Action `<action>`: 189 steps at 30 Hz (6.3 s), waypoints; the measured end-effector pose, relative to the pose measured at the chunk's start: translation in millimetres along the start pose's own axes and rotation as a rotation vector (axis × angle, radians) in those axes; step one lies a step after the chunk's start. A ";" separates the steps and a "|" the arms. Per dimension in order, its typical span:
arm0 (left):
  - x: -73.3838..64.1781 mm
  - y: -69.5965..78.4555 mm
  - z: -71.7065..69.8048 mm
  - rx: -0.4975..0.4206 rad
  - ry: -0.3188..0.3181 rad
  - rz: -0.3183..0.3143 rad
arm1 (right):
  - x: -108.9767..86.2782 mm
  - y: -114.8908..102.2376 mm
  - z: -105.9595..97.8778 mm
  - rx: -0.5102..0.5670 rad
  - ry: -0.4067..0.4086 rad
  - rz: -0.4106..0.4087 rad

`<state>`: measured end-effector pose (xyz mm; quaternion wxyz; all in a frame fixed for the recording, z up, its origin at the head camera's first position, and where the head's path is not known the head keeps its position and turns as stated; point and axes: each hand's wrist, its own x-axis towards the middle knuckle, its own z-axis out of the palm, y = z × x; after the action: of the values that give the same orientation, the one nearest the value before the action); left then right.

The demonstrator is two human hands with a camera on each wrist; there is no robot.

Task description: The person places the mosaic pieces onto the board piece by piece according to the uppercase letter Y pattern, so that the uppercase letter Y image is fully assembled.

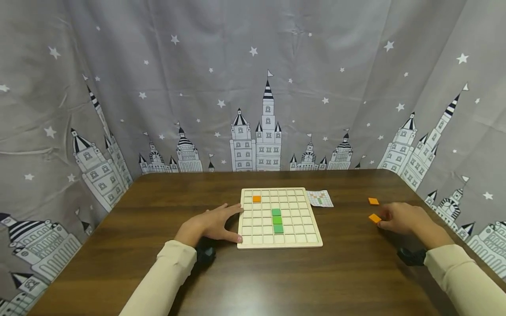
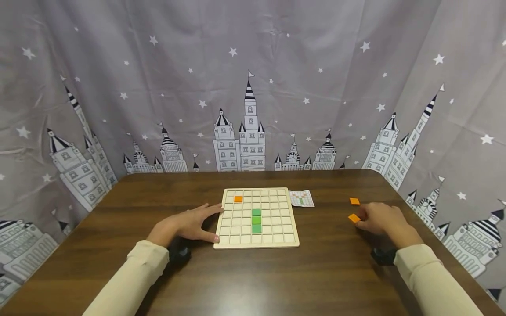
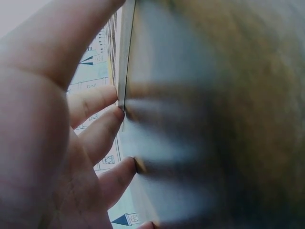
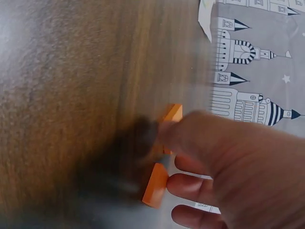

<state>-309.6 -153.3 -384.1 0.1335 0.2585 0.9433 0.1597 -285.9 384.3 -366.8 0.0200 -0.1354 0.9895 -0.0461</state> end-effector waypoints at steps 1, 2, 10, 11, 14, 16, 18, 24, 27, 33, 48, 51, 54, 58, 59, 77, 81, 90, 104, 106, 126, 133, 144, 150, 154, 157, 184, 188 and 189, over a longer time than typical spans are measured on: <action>-0.3 -0.3 0.5 -0.002 0.002 0.000 | -0.1 0.0 0.7 -0.002 0.000 -0.002; -0.4 -0.6 0.8 -0.006 0.004 0.003 | -0.1 -0.1 1.3 0.000 0.000 -0.004; 0.7 -0.9 0.9 -0.001 0.004 0.003 | 0.5 0.8 5.8 0.009 0.016 -0.018; 0.7 -0.6 0.8 -0.003 0.001 0.001 | 0.6 0.7 7.0 0.011 0.028 -0.025; 0.4 -0.4 0.8 -0.009 -0.005 -0.006 | 1.9 -0.8 10.7 0.016 0.059 -0.054; 0.4 -0.7 0.9 -0.009 -0.003 -0.010 | 3.6 -2.3 12.5 0.016 0.076 -0.076; 0.5 -1.2 1.2 -0.006 0.000 -0.007 | 5.4 -4.0 13.1 0.016 0.087 -0.090; -1.1 -1.4 1.7 -0.008 0.007 0.000 | 11.0 -11.0 13.9 0.020 0.093 -0.088; -1.4 -1.5 1.9 -0.013 0.008 -0.002 | 13.8 -14.7 14.6 0.034 0.083 -0.076; -1.5 -1.2 2.3 -0.007 -0.003 0.010 | 24.1 -27.0 12.7 0.047 0.136 -0.105; -1.5 1.0 -1.3 0.003 -0.009 0.021 | 92.7 -125.6 -8.8 0.078 0.256 -0.246; -1.7 1.4 -2.7 0.005 -0.010 0.012 | 104.7 -144.3 -9.6 0.100 0.245 -0.277; -1.6 1.0 -2.4 0.005 -0.011 0.010 | 116.4 -160.7 -9.9 0.126 0.219 -0.316; -1.6 0.7 -0.3 0.004 -0.008 0.013 | 130.0 -179.0 -5.7 0.142 0.177 -0.382; -1.7 0.6 0.3 0.004 -0.008 0.012 | 132.7 -183.3 -4.1 0.139 0.167 -0.397; -4.7 2.6 3.3 0.007 0.007 0.009 | 163.7 -233.7 32.3 0.122 0.057 -0.537; -4.4 4.8 2.2 -0.001 0.015 0.006 | 163.8 -233.9 34.1 0.132 0.072 -0.548; -4.1 4.2 3.2 0.002 0.006 -0.004 | 165.4 -234.1 34.7 0.174 0.037 -0.561; -3.5 3.8 3.3 0.006 0.008 -0.008 | 162.9 -230.5 32.1 0.205 0.014 -0.594; -3.7 3.9 3.5 0.008 0.008 -0.009 | 159.5 -229.2 31.8 0.175 0.034 -0.601; -1.9 1.4 0.6 -0.003 -0.005 -0.009 | 58.9 -67.3 0.0 0.080 0.230 -0.426; -2.0 1.7 -0.2 0.000 -0.019 -0.009 | 17.2 -3.7 11.6 0.125 0.233 -0.247; -2.1 0.0 -0.6 0.004 -0.006 -0.006 | -1.0 31.8 30.9 0.123 0.207 -0.173; -0.7 0.1 1.2 0.002 -0.013 0.009 | -0.5 26.2 28.7 0.121 0.202 -0.172; -1.2 0.3 1.2 -0.003 -0.007 0.013 | -1.9 24.2 26.2 0.117 0.186 -0.148; -1.5 0.3 0.1 -0.002 -0.002 0.013 | -2.1 25.3 26.8 0.128 0.186 -0.135; -3.1 1.9 0.2 -0.002 -0.023 -0.019 | 125.3 -141.5 20.9 0.217 0.238 -0.495; -2.6 3.6 2.7 -0.004 -0.019 -0.015 | 136.4 -167.5 27.1 0.209 0.166 -0.553; -2.3 4.1 3.3 -0.004 -0.019 -0.016 | 137.3 -171.1 27.6 0.205 0.157 -0.567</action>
<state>-304.7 -150.5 -385.2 0.1445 0.2523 0.9436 0.1583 -371.1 180.8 -381.4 -0.0566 -0.3991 0.9011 -0.1597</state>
